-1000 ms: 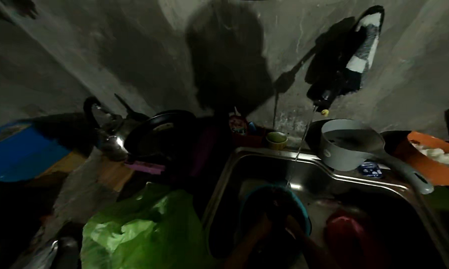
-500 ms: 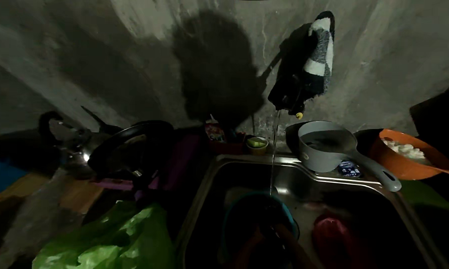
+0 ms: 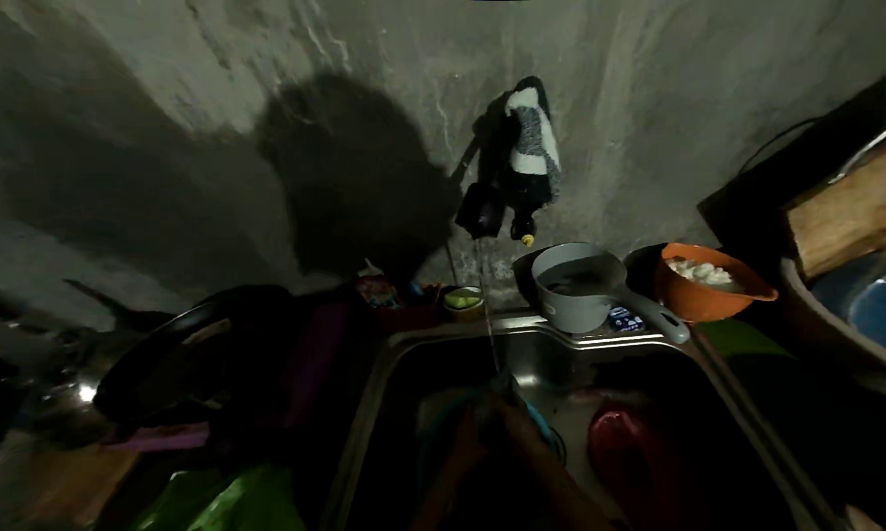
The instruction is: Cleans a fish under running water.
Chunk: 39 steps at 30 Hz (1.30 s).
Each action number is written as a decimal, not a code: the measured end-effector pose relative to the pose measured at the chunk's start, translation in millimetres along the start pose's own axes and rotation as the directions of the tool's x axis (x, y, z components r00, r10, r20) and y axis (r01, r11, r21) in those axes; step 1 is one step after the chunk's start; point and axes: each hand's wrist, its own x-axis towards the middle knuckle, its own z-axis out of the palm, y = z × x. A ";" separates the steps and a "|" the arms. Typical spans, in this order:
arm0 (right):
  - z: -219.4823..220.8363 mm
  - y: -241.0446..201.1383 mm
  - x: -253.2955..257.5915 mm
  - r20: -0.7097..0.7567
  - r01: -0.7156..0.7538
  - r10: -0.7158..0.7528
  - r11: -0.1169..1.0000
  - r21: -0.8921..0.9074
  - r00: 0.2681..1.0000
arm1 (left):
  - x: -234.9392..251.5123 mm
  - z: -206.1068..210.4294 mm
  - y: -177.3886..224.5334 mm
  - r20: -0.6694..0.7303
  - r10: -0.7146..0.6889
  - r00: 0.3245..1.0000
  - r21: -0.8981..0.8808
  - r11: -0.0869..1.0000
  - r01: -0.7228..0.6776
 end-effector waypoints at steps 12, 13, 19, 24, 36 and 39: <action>7.0 -71.3 -7.4 0.257 0.205 -0.215 0.977 0.064 0.942 | 18.3 -22.8 -2.0 -0.048 -0.029 0.998 -0.882 0.470 -0.029; 8.5 -69.0 -8.2 0.260 0.197 -0.208 0.978 0.070 0.943 | 15.7 -19.9 -3.4 -0.047 -0.041 0.998 -0.884 0.467 -0.023; 15.1 -50.6 -3.1 0.317 0.172 -0.163 0.985 0.000 0.934 | 12.0 -11.2 -32.7 -0.065 0.020 0.998 -0.900 0.430 -0.067; -4.4 -32.3 11.0 0.304 0.169 -0.078 0.943 -0.286 0.950 | 27.6 5.4 -87.1 -0.200 0.176 0.964 -0.843 0.471 -0.261; -15.3 106.9 40.6 0.119 0.053 0.235 0.267 -0.962 0.965 | -4.8 -20.7 -66.8 0.069 -0.082 0.994 -0.949 0.302 0.091; -11.3 123.9 29.0 0.131 0.062 0.242 0.273 -0.960 0.961 | -14.4 -19.7 -51.9 0.016 -0.197 0.980 -0.926 0.368 0.089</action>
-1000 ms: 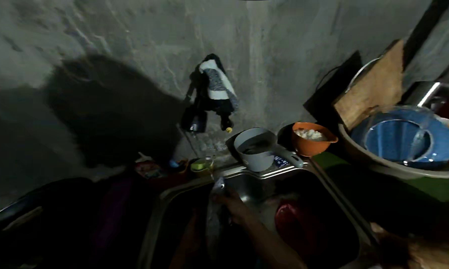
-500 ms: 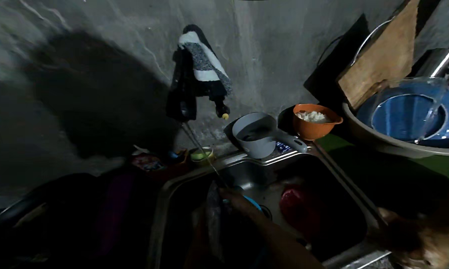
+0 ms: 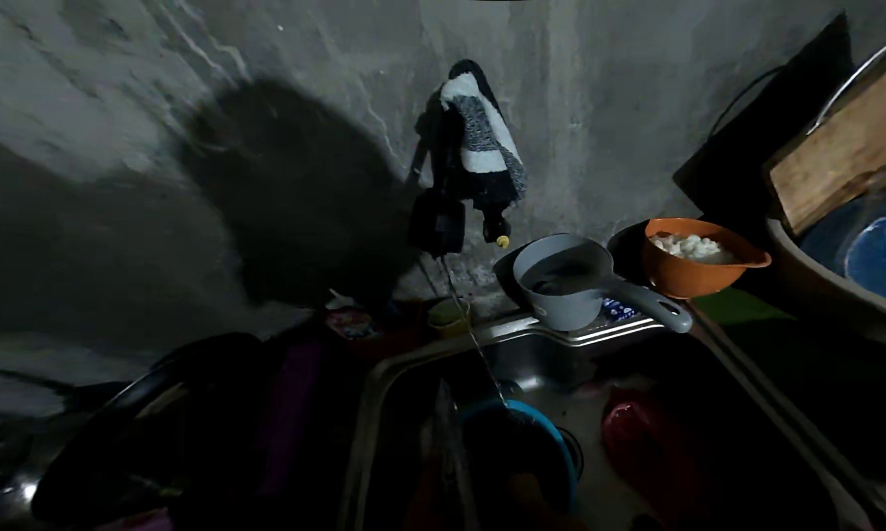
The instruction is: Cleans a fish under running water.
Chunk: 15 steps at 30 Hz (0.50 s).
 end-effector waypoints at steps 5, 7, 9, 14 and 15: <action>-7.2 1.8 -19.5 0.026 -0.053 0.055 0.997 -0.062 0.998 | -1.9 5.2 0.1 0.030 0.072 0.997 0.075 0.994 -0.074; -17.7 4.3 -23.8 0.059 -0.113 0.116 0.992 -0.053 0.991 | 3.9 4.9 -3.4 0.086 0.122 0.989 0.052 0.991 -0.126; -26.0 9.4 -29.7 0.052 -0.023 0.032 0.986 -0.165 0.998 | 7.0 23.0 1.1 0.044 0.121 0.992 0.045 0.991 -0.123; -86.4 -5.1 -79.8 0.039 0.003 0.005 0.978 -0.208 0.999 | 10.6 64.8 20.8 0.053 0.153 0.987 0.052 0.986 -0.156; -97.3 -2.3 -89.8 0.020 0.027 -0.023 0.978 -0.207 1.000 | 13.6 71.3 24.3 0.062 0.149 0.987 0.050 0.987 -0.152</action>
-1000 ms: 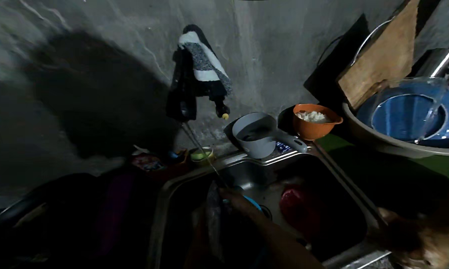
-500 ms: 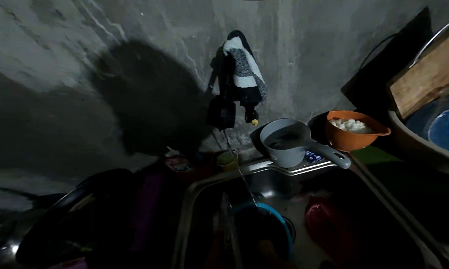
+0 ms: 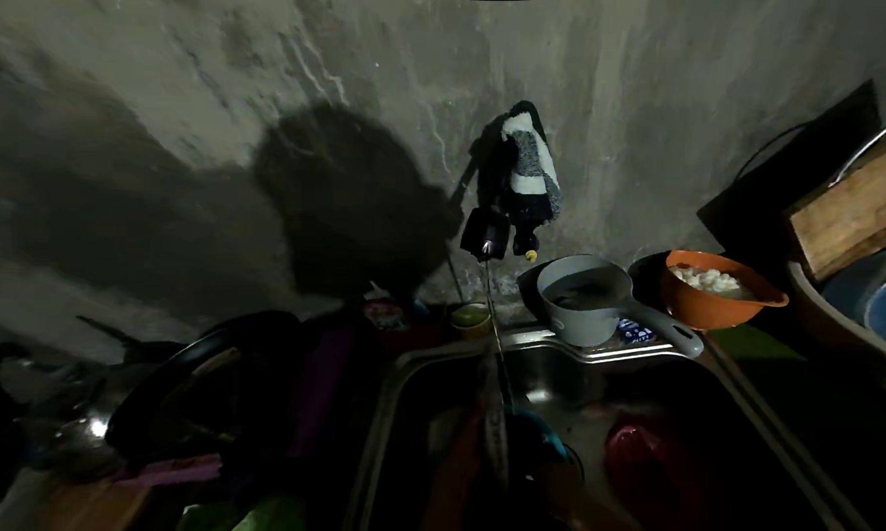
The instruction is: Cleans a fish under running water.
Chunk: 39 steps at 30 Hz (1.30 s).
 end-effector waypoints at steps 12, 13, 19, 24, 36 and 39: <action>-51.7 31.5 -101.0 -0.352 0.011 0.222 0.832 0.554 0.909 | 19.0 42.5 26.7 0.124 0.074 0.990 -0.041 0.997 -0.070; -50.9 29.4 -101.7 -0.386 0.068 0.203 0.809 0.584 0.900 | 20.8 42.9 24.3 0.129 0.083 0.988 -0.050 0.996 -0.077; -46.1 -11.0 -107.8 -0.516 0.306 0.123 0.681 0.665 0.848 | 20.0 47.0 15.1 0.079 0.064 0.995 -0.048 0.997 -0.060; -40.3 -45.2 -109.0 -0.519 0.251 0.205 0.693 0.676 0.830 | 12.8 51.4 12.5 0.090 0.082 0.993 -0.136 0.988 -0.069; -35.1 -75.7 -109.7 -0.561 0.044 0.257 0.883 0.467 0.786 | 4.1 63.6 21.5 0.067 0.177 0.982 -0.117 0.979 -0.169; -38.1 -81.9 -110.0 -0.518 -0.025 0.296 0.884 0.467 0.803 | 3.4 66.1 20.8 0.010 0.250 0.968 -0.061 0.967 -0.249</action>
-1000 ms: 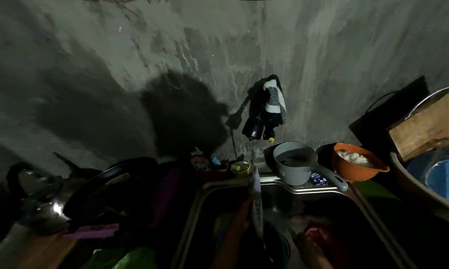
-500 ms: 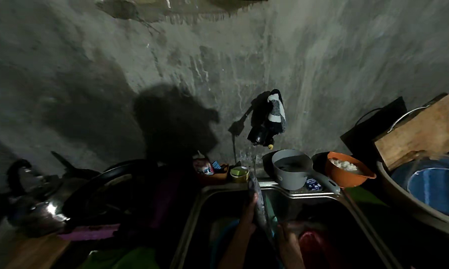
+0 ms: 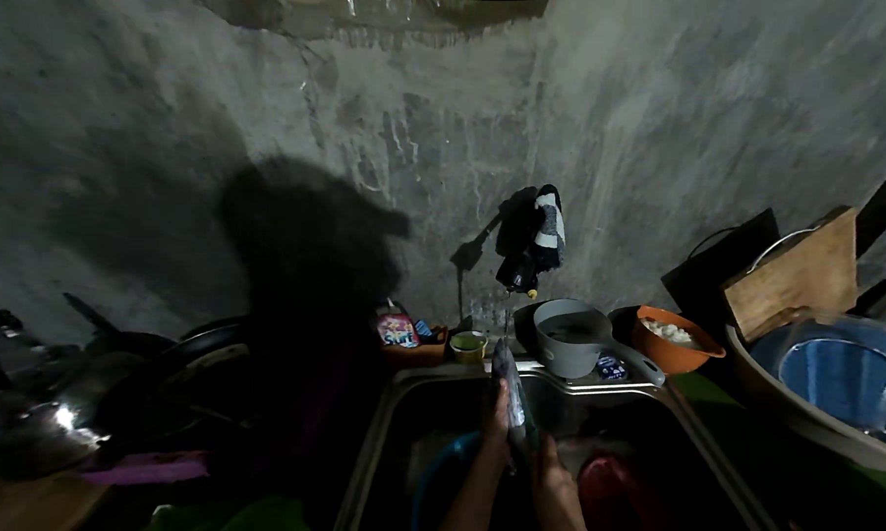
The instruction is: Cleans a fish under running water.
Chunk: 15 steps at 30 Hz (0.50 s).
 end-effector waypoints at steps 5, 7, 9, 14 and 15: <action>0.3 -10.5 1.4 -0.005 0.001 -0.001 0.999 -0.033 1.000 | -5.9 2.5 1.4 -0.072 0.098 0.993 0.071 0.993 -0.093; 2.1 -10.9 -2.5 -0.006 -0.002 0.002 0.999 -0.043 1.000 | -9.2 1.8 2.8 -0.075 0.109 0.991 0.058 0.993 -0.105; 4.9 -8.7 -5.5 -0.016 -0.001 0.000 0.999 -0.039 1.000 | -13.9 0.6 5.2 -0.067 0.109 0.992 0.045 0.993 -0.106; 0.5 -23.1 -8.0 0.021 -0.040 0.043 0.990 -0.136 0.999 | -18.1 1.4 11.6 -0.119 0.102 0.988 0.024 0.995 -0.100; 0.1 -25.0 -8.9 0.030 -0.047 0.052 0.988 -0.147 0.998 | -17.3 1.2 13.2 -0.124 0.110 0.986 0.022 0.994 -0.108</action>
